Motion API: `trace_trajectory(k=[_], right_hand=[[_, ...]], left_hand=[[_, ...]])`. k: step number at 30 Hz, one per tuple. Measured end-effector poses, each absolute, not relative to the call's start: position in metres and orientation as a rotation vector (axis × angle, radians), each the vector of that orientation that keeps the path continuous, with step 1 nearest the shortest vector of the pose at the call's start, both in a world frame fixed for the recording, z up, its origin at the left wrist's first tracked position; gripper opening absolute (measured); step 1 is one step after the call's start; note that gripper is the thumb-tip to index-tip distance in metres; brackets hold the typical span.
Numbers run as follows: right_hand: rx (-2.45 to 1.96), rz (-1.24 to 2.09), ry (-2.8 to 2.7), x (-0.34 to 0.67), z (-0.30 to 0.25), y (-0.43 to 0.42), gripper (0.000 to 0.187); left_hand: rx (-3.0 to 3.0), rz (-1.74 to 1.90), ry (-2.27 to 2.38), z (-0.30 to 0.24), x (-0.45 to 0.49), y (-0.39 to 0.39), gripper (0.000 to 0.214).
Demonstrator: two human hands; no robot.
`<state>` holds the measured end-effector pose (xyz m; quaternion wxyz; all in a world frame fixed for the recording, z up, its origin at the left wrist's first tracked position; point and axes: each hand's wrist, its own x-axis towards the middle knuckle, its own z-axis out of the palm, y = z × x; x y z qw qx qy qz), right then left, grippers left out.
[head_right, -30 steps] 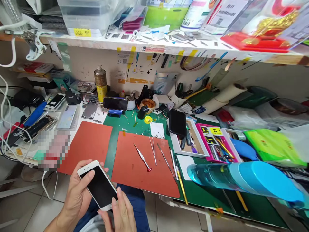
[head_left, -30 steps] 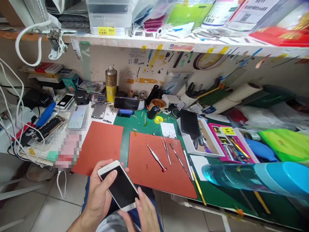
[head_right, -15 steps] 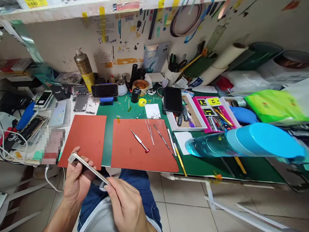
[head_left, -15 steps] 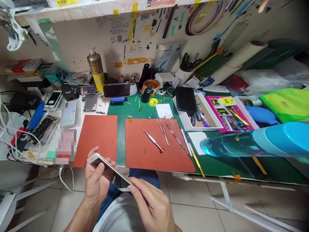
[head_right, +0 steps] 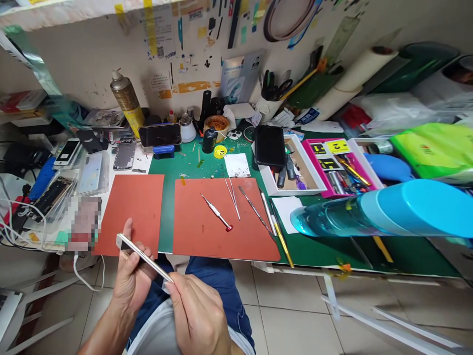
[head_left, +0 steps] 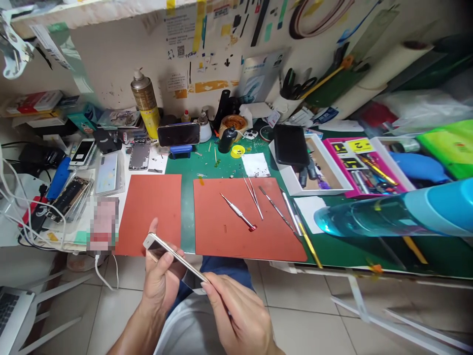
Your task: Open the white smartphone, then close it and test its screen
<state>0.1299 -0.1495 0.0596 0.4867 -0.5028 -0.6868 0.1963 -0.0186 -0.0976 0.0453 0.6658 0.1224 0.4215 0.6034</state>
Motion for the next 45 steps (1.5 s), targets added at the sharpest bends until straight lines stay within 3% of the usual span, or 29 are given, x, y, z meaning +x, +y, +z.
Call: trace_trajectory(k=[12,16,20,24,26,28,31,32,38,45], right_hand=[[-1.261,0.541,-1.572,0.129,0.061,-0.149,0.021],[-1.472,0.843,-1.227,0.125,0.046,-0.152,0.015],[-1.547,1.185,-1.048,0.132,0.030,-0.153,0.032],[-1.634,0.737,-1.273,0.158,0.045,-0.132,0.027],[-1.557,0.655,-1.471,0.171,0.061,-0.114,0.049],[-1.444,0.785,-1.641,0.180,0.071,-0.095,0.068],[-1.356,1.237,-1.725,0.187,0.069,-0.080,0.029],[-1.359,1.331,-1.681,0.189,0.066,-0.080,0.025],[-1.272,1.391,-1.634,0.190,0.057,-0.089,0.022],[-1.215,1.295,-1.731,0.183,0.066,-0.089,0.016]], left_hand=[[0.321,1.329,1.034,0.050,-0.018,-0.090,0.094],[0.287,1.225,0.956,0.050,-0.009,-0.103,0.072],[0.309,1.090,0.890,0.047,-0.003,-0.119,0.056],[0.553,0.873,0.965,0.051,-0.019,-0.118,0.048],[0.812,0.695,0.992,0.056,-0.028,-0.113,0.048],[1.025,0.547,0.986,0.061,-0.035,-0.109,0.049],[1.066,0.510,0.942,0.066,-0.042,-0.110,0.049],[1.013,0.535,0.916,0.067,-0.044,-0.112,0.047],[0.866,0.735,0.921,0.069,-0.051,-0.120,0.032],[1.033,0.729,0.941,0.070,-0.051,-0.118,0.029]])
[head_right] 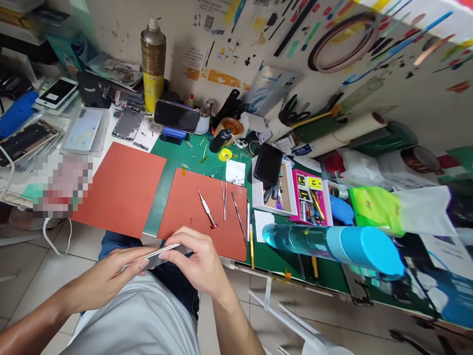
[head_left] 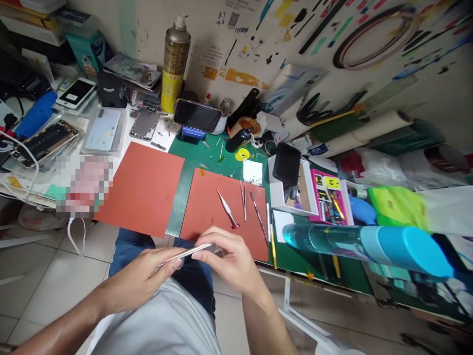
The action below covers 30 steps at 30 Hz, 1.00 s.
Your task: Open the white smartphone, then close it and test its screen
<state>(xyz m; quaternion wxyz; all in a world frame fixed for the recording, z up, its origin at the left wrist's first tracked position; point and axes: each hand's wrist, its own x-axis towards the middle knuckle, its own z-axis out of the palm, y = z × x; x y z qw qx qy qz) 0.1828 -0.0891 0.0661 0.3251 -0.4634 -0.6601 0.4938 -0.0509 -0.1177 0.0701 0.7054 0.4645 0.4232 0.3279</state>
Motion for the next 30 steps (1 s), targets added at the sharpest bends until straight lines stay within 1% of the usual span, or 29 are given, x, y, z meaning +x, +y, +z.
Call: trace_trajectory(k=[8,14,20,26,28,30], right_hand=[[-1.233,1.273,-1.695,0.181,0.064,-0.094,0.018],[-1.258,1.262,-1.667,0.188,0.061,-0.093,0.016],[-1.243,1.267,-1.640,0.193,0.053,-0.092,0.016],[-1.199,1.355,-1.740,0.175,0.074,-0.079,0.021],[-1.169,1.383,-1.815,0.165,0.084,-0.069,0.020],[-1.207,1.294,-1.824,0.158,0.092,-0.060,0.019]], left_hand=[[1.037,0.673,0.929,0.068,-0.056,-0.118,0.030],[1.171,0.595,1.013,0.063,-0.063,-0.122,0.047],[1.232,0.516,1.003,0.072,-0.070,-0.119,0.038],[1.144,0.481,0.887,0.075,-0.075,-0.108,0.050],[1.100,0.459,0.804,0.073,-0.072,-0.100,0.048],[0.990,0.453,0.741,0.072,-0.067,-0.092,0.048]])
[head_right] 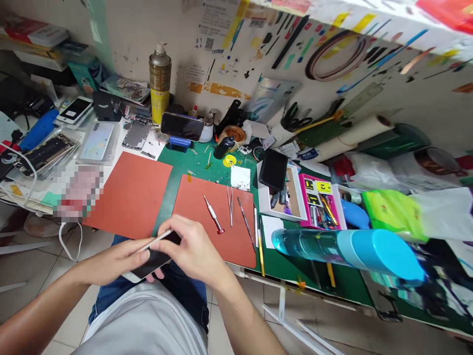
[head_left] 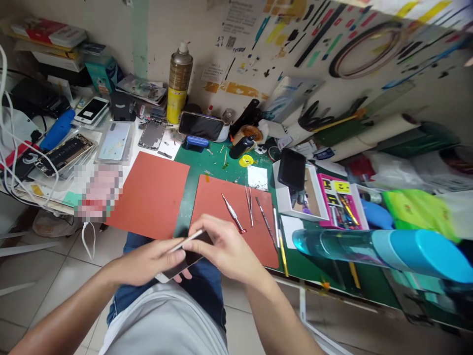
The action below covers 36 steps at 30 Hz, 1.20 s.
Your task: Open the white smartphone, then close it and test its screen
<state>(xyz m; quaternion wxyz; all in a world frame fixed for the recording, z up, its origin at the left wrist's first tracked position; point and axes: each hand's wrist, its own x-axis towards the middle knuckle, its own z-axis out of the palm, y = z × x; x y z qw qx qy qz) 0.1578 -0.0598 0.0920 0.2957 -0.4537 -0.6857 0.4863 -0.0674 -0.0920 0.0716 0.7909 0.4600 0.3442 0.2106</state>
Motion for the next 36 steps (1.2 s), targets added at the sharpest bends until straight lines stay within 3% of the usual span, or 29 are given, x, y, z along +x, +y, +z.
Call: trace_trajectory(k=[3,5,8,11,18,36], right_hand=[[-1.387,0.943,-1.522,0.152,0.093,-0.058,0.031],[-1.461,0.895,-1.234,0.146,0.086,-0.067,0.030],[-1.353,1.378,-1.092,0.127,0.069,-0.089,0.035],[-1.083,1.786,-0.946,0.102,0.054,-0.105,0.040],[-1.000,1.841,-0.859,0.087,0.044,-0.111,0.036],[-1.030,1.867,-0.891,0.080,0.024,-0.113,0.038]], left_hand=[[0.696,0.658,0.723,0.067,-0.061,-0.085,0.054],[0.507,0.884,0.719,0.064,-0.057,-0.083,0.052],[0.325,1.116,0.711,0.060,-0.051,-0.083,0.051],[0.261,1.110,0.705,0.062,-0.044,-0.084,0.056],[0.274,1.150,0.629,0.068,-0.048,-0.066,0.066],[0.256,1.166,0.527,0.062,-0.053,-0.033,0.052]])
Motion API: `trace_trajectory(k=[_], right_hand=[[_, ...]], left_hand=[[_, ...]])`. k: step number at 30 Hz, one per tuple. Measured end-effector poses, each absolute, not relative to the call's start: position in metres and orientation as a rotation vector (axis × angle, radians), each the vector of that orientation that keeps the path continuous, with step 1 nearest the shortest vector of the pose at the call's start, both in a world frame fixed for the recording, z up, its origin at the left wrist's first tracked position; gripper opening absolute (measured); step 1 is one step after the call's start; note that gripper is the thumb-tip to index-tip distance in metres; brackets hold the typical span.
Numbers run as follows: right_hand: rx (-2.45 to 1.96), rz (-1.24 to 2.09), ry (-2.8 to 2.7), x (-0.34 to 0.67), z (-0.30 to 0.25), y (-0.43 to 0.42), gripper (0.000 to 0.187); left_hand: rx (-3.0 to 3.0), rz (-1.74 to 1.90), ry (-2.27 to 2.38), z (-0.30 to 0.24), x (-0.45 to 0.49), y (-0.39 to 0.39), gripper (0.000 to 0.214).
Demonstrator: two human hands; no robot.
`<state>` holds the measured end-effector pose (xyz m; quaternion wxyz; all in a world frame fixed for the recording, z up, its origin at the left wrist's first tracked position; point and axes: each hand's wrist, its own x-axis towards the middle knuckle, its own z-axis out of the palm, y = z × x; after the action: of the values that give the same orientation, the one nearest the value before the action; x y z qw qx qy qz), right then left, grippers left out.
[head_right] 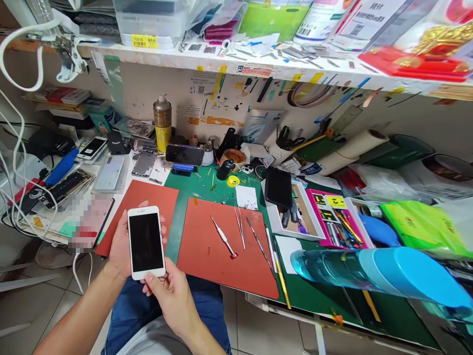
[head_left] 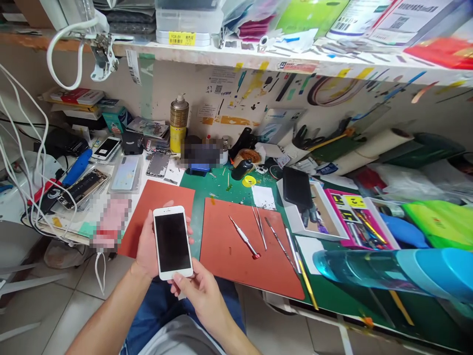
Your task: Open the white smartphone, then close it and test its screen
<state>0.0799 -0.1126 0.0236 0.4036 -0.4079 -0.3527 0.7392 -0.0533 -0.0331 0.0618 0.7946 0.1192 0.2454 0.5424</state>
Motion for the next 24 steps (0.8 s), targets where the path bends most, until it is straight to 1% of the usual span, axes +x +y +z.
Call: trace_trajectory(k=[9,17,21,24], right_hand=[[-1.021,1.898,-0.868,0.081,0.019,-0.114,0.038],[-1.073,1.895,-0.844,0.081,0.019,-0.114,0.040],[-1.184,1.801,-0.885,0.080,0.024,-0.109,0.040],[-1.391,1.656,-1.023,0.079,0.029,-0.104,0.040]], left_hand=[[0.243,1.171,0.503,0.060,-0.051,-0.030,0.053],[0.255,1.139,0.530,0.059,-0.049,-0.030,0.060],[0.275,1.111,0.576,0.055,-0.047,-0.031,0.063],[0.293,1.117,0.598,0.053,-0.045,-0.032,0.064]])
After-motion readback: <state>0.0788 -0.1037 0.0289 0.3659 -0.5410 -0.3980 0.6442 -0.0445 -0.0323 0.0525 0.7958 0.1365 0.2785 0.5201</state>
